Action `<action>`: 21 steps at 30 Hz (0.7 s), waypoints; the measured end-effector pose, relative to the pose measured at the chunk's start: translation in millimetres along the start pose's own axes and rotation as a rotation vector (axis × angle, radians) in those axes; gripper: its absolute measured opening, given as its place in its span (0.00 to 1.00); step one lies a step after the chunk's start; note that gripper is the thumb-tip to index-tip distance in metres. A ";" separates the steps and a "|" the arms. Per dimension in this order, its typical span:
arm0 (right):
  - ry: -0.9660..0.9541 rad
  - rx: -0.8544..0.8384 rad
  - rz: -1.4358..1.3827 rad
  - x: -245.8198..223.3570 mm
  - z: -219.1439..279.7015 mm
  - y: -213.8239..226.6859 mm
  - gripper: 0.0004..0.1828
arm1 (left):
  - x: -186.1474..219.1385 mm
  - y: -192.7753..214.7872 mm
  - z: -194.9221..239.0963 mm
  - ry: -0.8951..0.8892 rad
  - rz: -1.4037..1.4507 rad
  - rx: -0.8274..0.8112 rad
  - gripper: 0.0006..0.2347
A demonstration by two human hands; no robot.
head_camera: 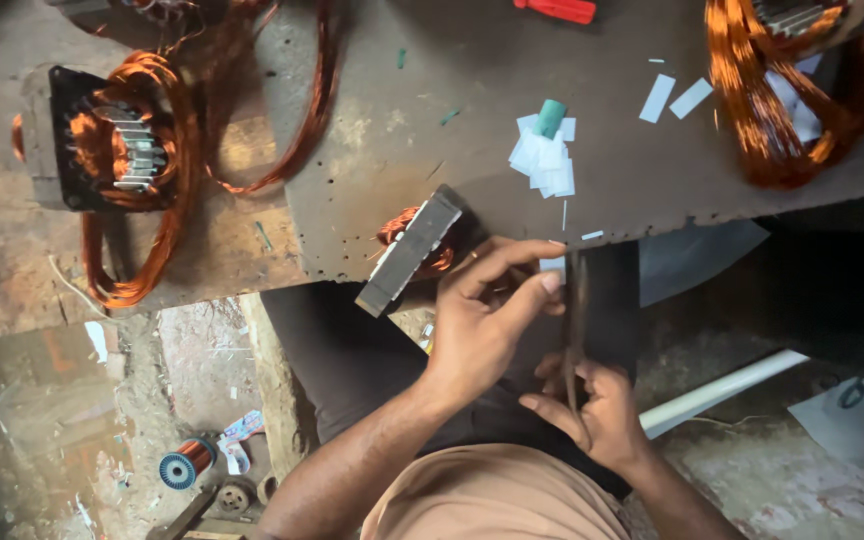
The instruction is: The person winds copper wire around a stator core and inserts white insulation paper into the slots by hand and using a thin metal tool. They manipulate the motor components on a workbench, occasionally using scissors to cut material.
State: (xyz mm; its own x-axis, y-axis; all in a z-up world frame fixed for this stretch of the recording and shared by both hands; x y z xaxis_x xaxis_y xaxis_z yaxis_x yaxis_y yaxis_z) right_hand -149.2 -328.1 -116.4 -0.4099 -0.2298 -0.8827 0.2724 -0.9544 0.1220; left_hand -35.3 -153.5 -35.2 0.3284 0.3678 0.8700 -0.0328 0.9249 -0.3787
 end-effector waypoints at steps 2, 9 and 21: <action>0.054 -0.027 0.138 -9.1 -0.6 0.9 0.21 | 0.4 1.3 -0.6 0.005 -0.009 -0.011 0.09; 0.118 -0.002 0.159 -21.0 -4.9 -2.6 0.20 | -6.4 1.0 -2.9 0.083 0.008 0.008 0.10; 0.140 0.018 0.073 -4.8 -3.3 1.6 0.16 | -1.9 3.5 -5.3 0.016 -0.020 -0.035 0.09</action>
State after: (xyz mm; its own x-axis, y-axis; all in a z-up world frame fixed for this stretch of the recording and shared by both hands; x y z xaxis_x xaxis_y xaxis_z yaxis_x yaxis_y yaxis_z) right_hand -144.0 -327.9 -113.5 -0.2643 -0.2711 -0.9256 0.2807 -0.9398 0.1950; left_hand -31.1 -151.5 -39.8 0.3442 0.3474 0.8723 0.0064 0.9281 -0.3722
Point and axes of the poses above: each hand's wrist, its own z-axis away from the middle knuckle, its own y-axis out of the back of the hand, x = y × z, the point moved 4 cm from there along -z, towards the middle knuckle, and after that the axes turned 1 degree about z, right-handed, at the moved point
